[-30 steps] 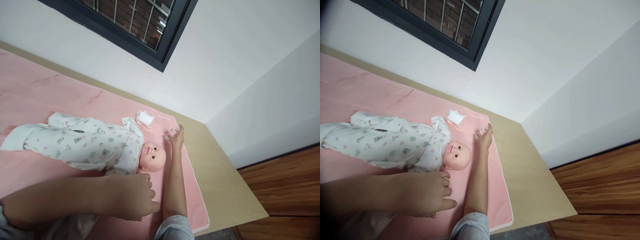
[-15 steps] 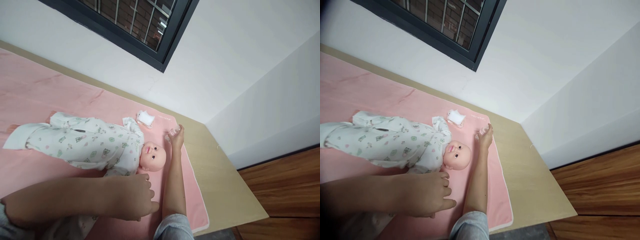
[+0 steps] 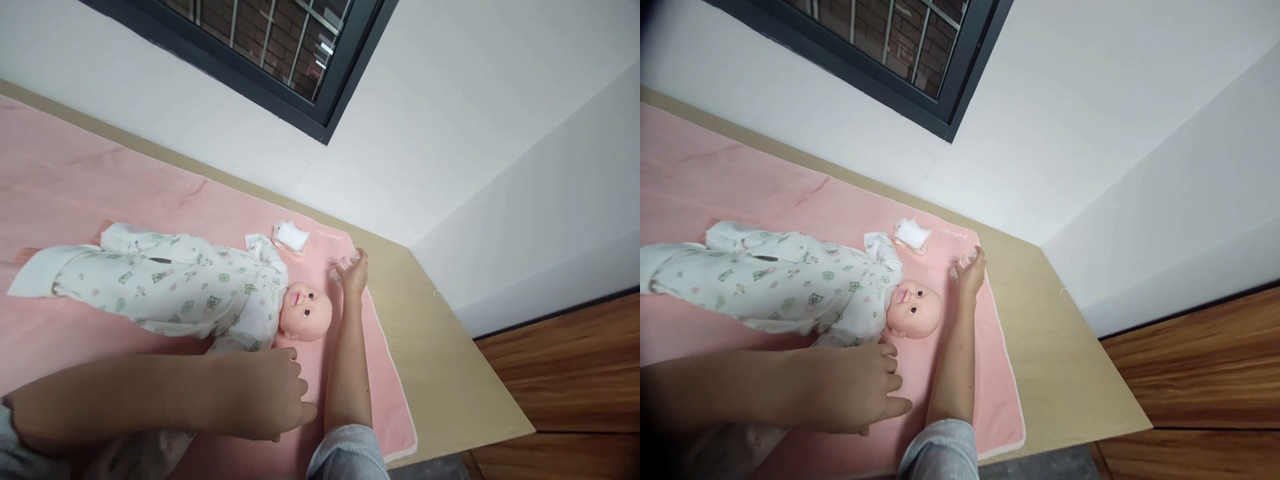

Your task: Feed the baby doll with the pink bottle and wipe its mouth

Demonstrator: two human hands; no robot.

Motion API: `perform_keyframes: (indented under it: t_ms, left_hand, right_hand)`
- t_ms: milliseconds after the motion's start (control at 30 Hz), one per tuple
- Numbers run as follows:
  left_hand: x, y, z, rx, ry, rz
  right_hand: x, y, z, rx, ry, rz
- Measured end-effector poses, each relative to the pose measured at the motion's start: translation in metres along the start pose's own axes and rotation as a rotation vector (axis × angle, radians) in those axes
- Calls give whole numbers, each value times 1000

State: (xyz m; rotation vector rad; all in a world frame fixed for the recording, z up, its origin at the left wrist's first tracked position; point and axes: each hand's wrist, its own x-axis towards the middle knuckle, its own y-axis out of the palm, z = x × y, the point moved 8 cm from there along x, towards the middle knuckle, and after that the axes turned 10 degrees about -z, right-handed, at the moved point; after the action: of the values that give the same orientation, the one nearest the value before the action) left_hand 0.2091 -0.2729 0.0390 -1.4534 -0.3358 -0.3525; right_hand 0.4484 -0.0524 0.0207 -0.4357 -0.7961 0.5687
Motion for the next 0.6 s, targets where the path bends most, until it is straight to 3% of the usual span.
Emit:
perform_keyframes:
  t_ms: [600]
  left_hand:
    - [-1,4,0,-8,0,50]
  right_hand:
    - [-3,5,-5,28,-24,-5]
